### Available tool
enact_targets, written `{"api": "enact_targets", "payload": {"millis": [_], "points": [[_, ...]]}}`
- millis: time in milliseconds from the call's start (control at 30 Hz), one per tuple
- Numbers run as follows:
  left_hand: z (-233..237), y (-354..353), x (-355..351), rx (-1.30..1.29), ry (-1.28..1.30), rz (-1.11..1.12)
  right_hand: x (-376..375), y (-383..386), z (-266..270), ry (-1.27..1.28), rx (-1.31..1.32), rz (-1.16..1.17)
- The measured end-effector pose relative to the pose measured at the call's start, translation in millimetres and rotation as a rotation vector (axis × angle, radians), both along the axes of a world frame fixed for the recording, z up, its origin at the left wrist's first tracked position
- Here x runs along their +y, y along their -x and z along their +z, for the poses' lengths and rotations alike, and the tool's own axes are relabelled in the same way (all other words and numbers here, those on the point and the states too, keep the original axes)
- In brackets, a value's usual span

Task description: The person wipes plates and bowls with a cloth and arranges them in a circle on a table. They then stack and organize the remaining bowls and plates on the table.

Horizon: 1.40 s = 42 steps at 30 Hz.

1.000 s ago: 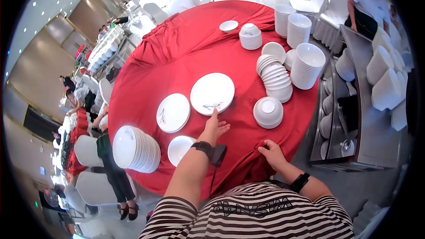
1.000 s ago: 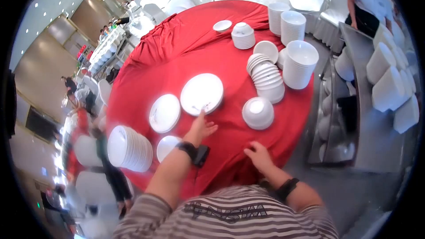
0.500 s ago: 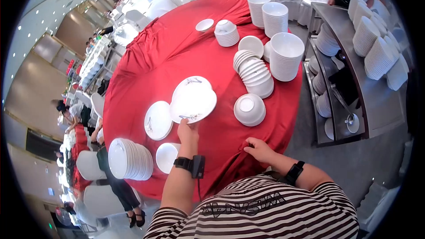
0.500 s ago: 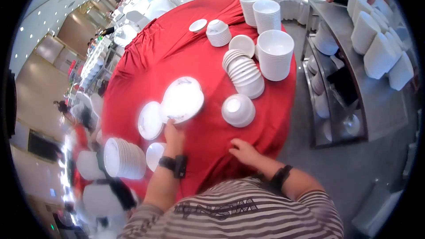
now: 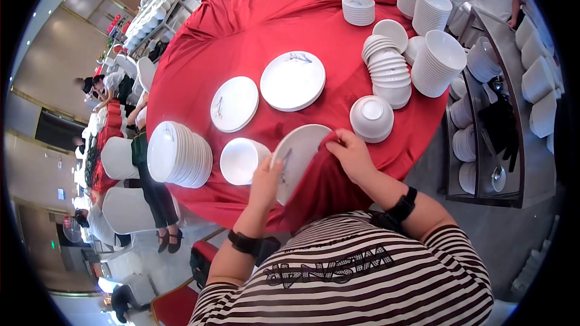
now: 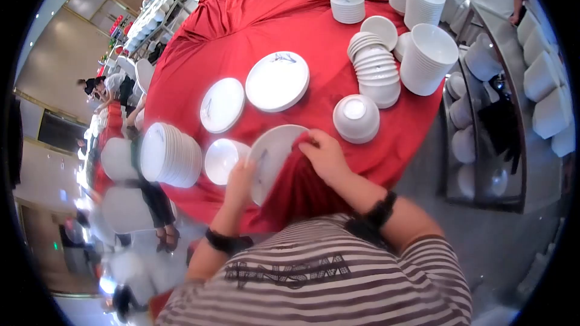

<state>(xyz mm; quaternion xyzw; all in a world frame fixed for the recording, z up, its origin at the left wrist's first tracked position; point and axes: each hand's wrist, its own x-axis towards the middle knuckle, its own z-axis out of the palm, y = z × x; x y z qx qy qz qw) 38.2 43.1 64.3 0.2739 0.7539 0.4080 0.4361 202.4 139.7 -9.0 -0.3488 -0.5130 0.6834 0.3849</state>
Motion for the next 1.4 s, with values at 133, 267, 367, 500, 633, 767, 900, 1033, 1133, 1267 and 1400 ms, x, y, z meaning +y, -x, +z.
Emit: {"api": "enact_targets", "payload": {"millis": [133,267,367,500,633,767,900,1033,1133,1267,1400], "points": [[-27.7,-14.1,-7.7,0.018,-0.314,-0.030,-18.5,47.2,5.8,-0.169,-0.013,0.050],[-23.1,-6.7,-0.8,-0.262,-0.424,0.174,-43.1,48.1,30.3,-0.655,-0.078,0.177],[-15.2,3.0,-0.1,-0.371,-0.366,0.250,-47.0,36.5,7.0,-1.098,-0.132,0.364],[-4.8,13.4,-2.3,-0.478,-0.476,0.326,-27.4,2.7,-24.2,-1.008,-0.403,0.378],[-9.1,22.2,-9.0,-0.229,-0.331,0.192,-15.9,-15.1,-26.4,-0.780,-0.558,0.166],[-20.5,17.0,-8.7,0.216,-0.203,-0.234,-23.7,6.4,-20.7,-0.820,-0.341,0.065],[-23.6,3.3,-11.0,0.345,-0.291,-0.471,-23.9,8.7,-9.1,-1.014,-0.262,-0.101],[-8.8,12.3,-21.5,-0.029,-0.255,-0.227,-22.8,0.9,-24.3,-0.895,-0.346,-0.249],[-9.0,22.9,-18.7,-0.082,-0.315,-0.087,-30.1,3.6,-28.0,-0.900,-0.385,-0.109],[-3.6,26.7,-6.4,-0.132,-0.453,0.036,-43.7,11.7,-21.0,-0.899,-0.355,0.309],[0.7,74.9,12.9,-0.128,-0.561,0.300,-44.4,19.2,-36.2,-0.863,-0.441,0.492]]}}
